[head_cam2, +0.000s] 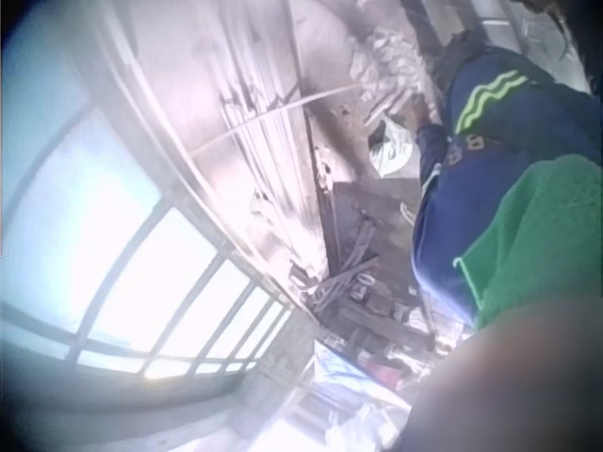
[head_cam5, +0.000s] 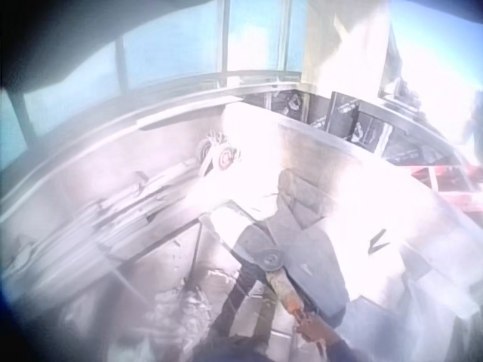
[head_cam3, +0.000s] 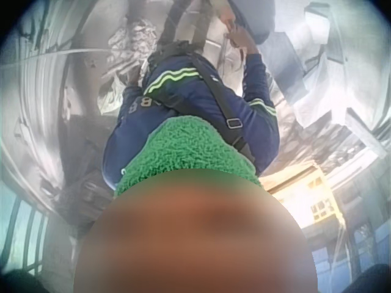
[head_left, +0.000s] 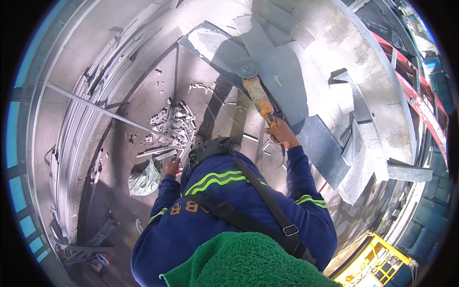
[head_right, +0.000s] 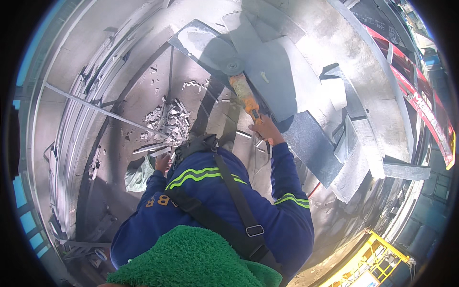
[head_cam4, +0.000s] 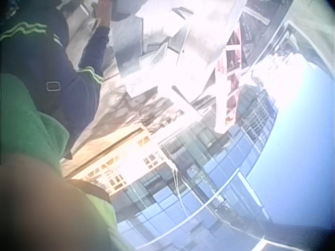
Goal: The person uses an angle grinder to cut a metal sheet on the floor, then walks to a workbench and handles a caulking gun, removing its cap and preparing it for use.
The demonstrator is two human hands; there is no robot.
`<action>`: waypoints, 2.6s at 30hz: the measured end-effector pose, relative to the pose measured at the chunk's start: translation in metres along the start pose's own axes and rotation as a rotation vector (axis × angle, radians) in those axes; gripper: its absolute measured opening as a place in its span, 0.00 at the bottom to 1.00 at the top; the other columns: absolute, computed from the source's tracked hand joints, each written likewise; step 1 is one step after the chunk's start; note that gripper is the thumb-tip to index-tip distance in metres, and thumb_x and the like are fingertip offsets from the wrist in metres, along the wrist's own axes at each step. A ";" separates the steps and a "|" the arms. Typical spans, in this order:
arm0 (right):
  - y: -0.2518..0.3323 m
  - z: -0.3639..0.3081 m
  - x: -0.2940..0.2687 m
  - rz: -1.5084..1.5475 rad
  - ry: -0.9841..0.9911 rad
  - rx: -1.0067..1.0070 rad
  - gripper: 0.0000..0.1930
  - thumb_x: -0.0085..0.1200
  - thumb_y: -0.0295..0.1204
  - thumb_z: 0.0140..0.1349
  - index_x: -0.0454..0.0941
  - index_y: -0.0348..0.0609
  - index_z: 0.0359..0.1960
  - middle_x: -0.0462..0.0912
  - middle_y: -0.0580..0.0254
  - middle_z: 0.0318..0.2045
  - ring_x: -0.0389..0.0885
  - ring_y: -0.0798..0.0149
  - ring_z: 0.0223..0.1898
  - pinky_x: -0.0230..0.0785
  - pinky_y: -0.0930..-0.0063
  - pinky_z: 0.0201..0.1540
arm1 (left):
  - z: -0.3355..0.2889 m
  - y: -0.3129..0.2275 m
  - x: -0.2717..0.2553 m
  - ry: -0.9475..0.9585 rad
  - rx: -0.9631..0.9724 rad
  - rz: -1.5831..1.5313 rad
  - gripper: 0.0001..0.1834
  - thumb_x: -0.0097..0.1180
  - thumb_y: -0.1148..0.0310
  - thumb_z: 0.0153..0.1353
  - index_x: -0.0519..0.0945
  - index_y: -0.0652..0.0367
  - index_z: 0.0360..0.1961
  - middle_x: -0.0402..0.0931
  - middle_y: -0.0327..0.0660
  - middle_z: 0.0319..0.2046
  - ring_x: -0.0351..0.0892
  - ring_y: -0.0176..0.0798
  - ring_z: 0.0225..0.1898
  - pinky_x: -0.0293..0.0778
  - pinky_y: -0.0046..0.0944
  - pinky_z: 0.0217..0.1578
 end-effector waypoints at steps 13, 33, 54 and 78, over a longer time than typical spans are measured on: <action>0.085 0.108 0.060 0.023 0.110 -0.020 0.20 0.70 0.28 0.67 0.73 0.39 0.54 0.75 0.71 0.23 0.74 0.74 0.17 0.65 0.75 0.18 | 0.048 0.017 -0.041 -0.007 0.006 0.056 0.30 0.63 0.53 0.69 0.79 0.55 0.68 0.85 0.38 0.37 0.83 0.35 0.28 0.78 0.41 0.25; 0.200 0.234 0.151 0.253 -0.002 0.021 0.18 0.73 0.28 0.64 0.74 0.40 0.47 0.79 0.67 0.27 0.78 0.72 0.21 0.68 0.75 0.19 | 0.159 -0.152 -0.133 0.036 -0.022 -0.097 0.30 0.65 0.52 0.70 0.78 0.54 0.68 0.83 0.39 0.41 0.84 0.34 0.30 0.81 0.40 0.28; 0.224 0.246 0.193 0.165 -0.012 0.049 0.16 0.74 0.29 0.64 0.75 0.43 0.42 0.80 0.66 0.27 0.78 0.72 0.21 0.66 0.76 0.19 | 0.212 -0.164 -0.151 0.116 -0.058 -0.033 0.29 0.62 0.52 0.71 0.77 0.52 0.69 0.84 0.41 0.44 0.86 0.41 0.33 0.84 0.47 0.32; 0.148 0.106 0.192 0.426 -0.301 0.096 0.18 0.69 0.25 0.63 0.74 0.38 0.50 0.79 0.67 0.27 0.76 0.73 0.18 0.68 0.75 0.18 | 0.269 -0.214 -0.108 0.382 -0.064 0.144 0.24 0.61 0.52 0.70 0.79 0.51 0.62 0.80 0.39 0.43 0.81 0.40 0.32 0.80 0.48 0.33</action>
Point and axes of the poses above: each hand's wrist, its own z-axis towards the middle knuckle, its own x-axis out of the palm, y = z × x, the point moved 1 cm from there along z, towards the middle knuckle
